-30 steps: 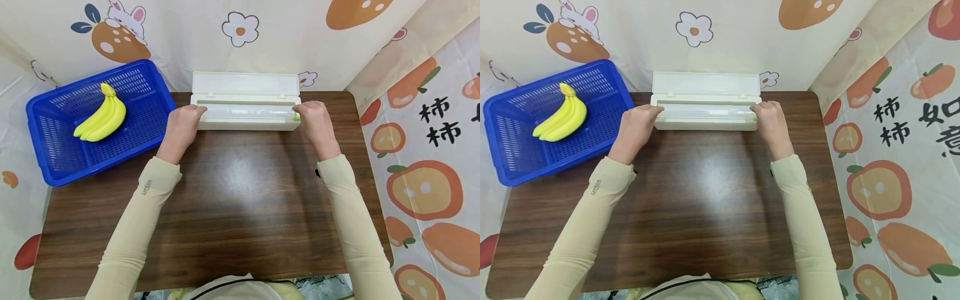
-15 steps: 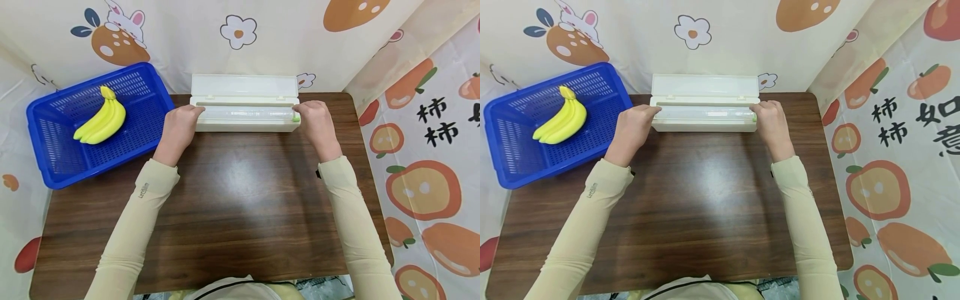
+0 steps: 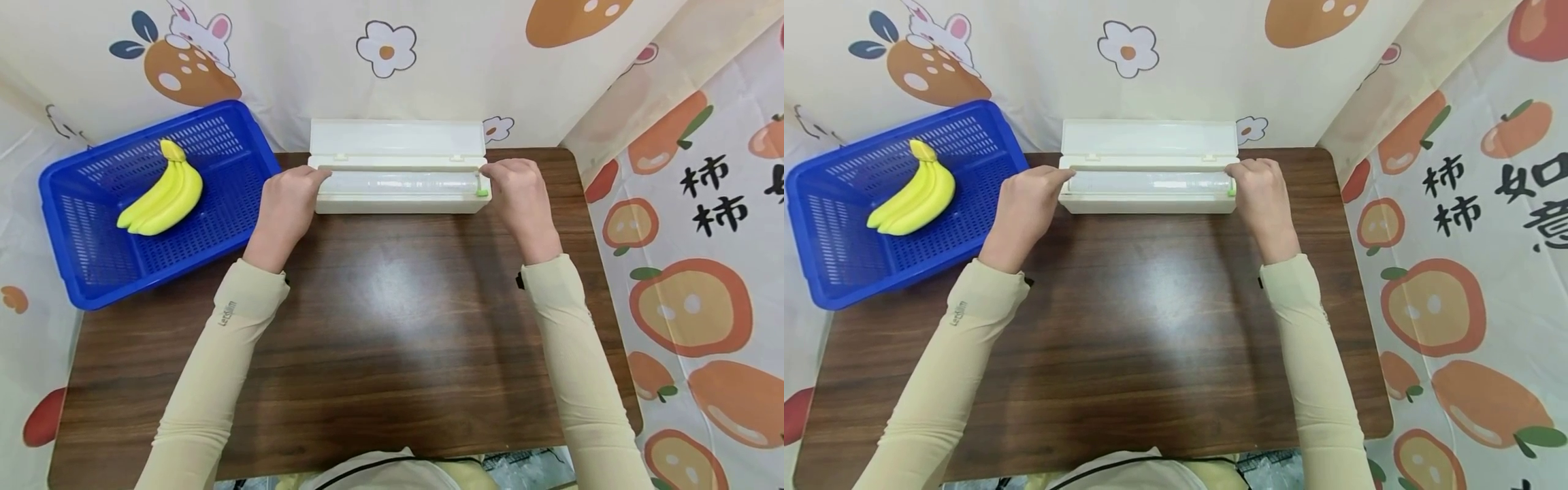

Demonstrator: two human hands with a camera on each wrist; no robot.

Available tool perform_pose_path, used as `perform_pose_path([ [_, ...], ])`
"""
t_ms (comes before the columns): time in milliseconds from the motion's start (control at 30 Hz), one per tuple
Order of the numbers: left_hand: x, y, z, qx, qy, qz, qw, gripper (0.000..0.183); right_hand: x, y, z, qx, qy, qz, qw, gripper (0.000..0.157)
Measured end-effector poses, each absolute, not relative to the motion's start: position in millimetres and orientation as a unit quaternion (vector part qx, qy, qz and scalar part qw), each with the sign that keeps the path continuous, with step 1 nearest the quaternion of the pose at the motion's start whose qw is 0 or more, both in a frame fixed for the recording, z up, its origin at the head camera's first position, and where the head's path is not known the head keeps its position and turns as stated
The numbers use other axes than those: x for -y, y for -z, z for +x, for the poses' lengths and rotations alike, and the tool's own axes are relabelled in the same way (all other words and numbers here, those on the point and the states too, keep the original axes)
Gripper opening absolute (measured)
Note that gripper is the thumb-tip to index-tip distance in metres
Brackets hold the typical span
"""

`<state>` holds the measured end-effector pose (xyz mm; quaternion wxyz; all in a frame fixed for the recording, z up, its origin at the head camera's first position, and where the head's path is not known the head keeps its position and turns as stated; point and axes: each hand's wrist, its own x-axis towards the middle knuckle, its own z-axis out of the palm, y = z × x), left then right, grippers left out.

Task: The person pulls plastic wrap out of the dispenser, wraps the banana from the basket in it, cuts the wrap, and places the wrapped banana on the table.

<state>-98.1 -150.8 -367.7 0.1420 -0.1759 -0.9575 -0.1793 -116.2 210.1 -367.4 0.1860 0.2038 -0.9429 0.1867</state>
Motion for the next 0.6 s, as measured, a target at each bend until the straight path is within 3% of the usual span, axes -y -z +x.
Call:
perform_pose_path([
  [600,152.7,356.4,-92.7,0.949,0.188,-0.189,0.17,0.031,-211.0,354.3,-114.2,0.937,-0.185,0.213,0.206,0.023],
])
